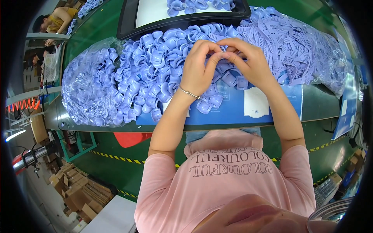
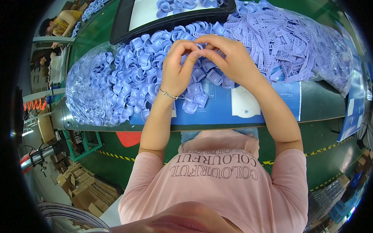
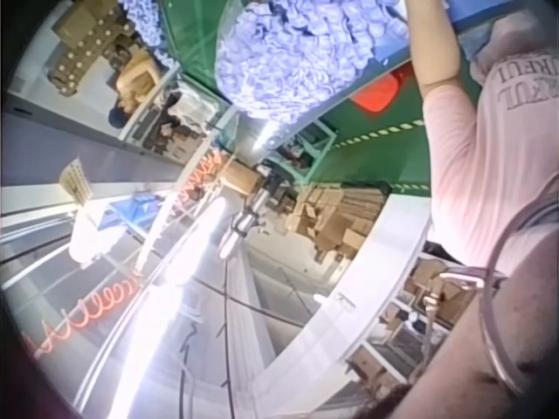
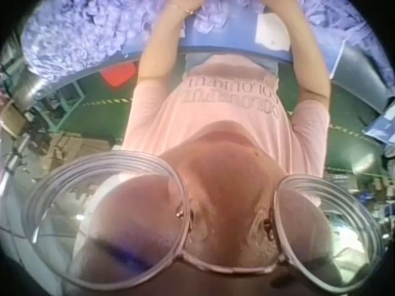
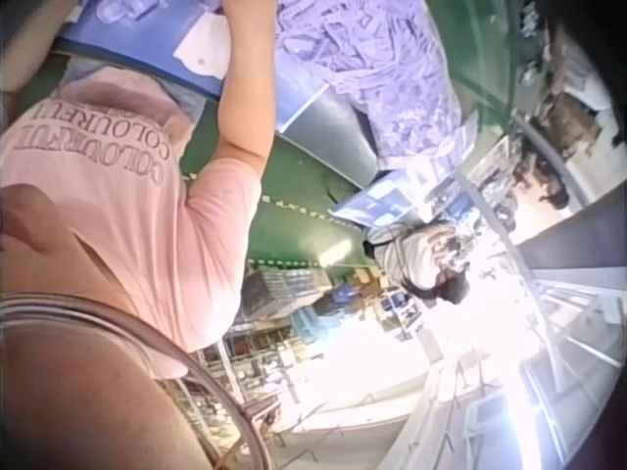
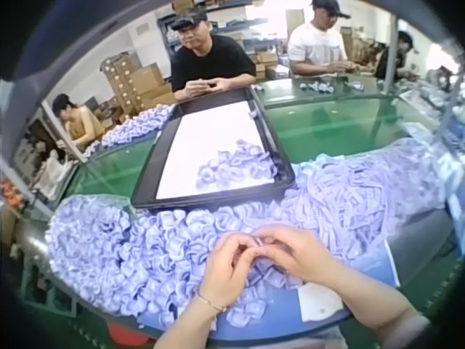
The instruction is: Inspecting and sorting small blue manufacturing components at a production line.
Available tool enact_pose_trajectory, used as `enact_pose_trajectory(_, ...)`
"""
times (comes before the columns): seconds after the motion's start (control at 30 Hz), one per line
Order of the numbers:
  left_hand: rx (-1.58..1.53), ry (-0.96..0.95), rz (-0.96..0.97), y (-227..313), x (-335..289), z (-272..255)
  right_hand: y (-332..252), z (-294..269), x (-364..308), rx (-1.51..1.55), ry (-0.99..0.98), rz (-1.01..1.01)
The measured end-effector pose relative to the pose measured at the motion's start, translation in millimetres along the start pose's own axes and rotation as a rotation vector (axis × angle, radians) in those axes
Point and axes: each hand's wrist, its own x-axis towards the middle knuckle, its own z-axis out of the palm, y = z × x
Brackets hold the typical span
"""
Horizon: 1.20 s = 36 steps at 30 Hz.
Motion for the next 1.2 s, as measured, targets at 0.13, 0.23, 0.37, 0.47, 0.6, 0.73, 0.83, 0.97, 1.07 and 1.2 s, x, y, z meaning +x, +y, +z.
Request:
enact_pose_trajectory(0.13,-0.079,0.115,-0.085,-1,0,0,-4,-2,1,0.056,-0.048,0.092)
enact_pose_trajectory(0.23,0.069,0.084,0.056,0,0,2,-4,0,0,0.046,-0.1,0.11)
enact_pose_trajectory(0.37,0.304,0.133,0.336,-1,4,3,2,-1,-2,0.032,-0.02,0.02)
enact_pose_trajectory(0.47,-0.015,0.241,0.018,6,3,3,-3,-4,-1,-0.03,0.074,-0.12)
enact_pose_trajectory(0.6,-0.227,0.023,-0.147,8,0,1,-7,-6,-2,-0.049,0.092,-0.155)
enact_pose_trajectory(0.73,-0.169,0.105,-0.054,0,-2,0,-3,-6,-2,-0.139,0.032,-0.205)
enact_pose_trajectory(0.83,-0.179,0.013,-0.13,2,-3,-3,4,-8,-1,-0.234,0.042,-0.282)
enact_pose_trajectory(0.97,-0.243,-0.053,-0.174,5,-2,-6,2,-9,0,-0.235,0.068,-0.349)
enact_pose_trajectory(1.07,-0.278,-0.09,-0.12,5,0,-9,4,-12,-4,-0.258,0.037,-0.319)
enact_pose_trajectory(1.2,-0.287,-0.102,-0.113,5,-2,-11,-2,-7,4,-0.246,0.181,-0.451)
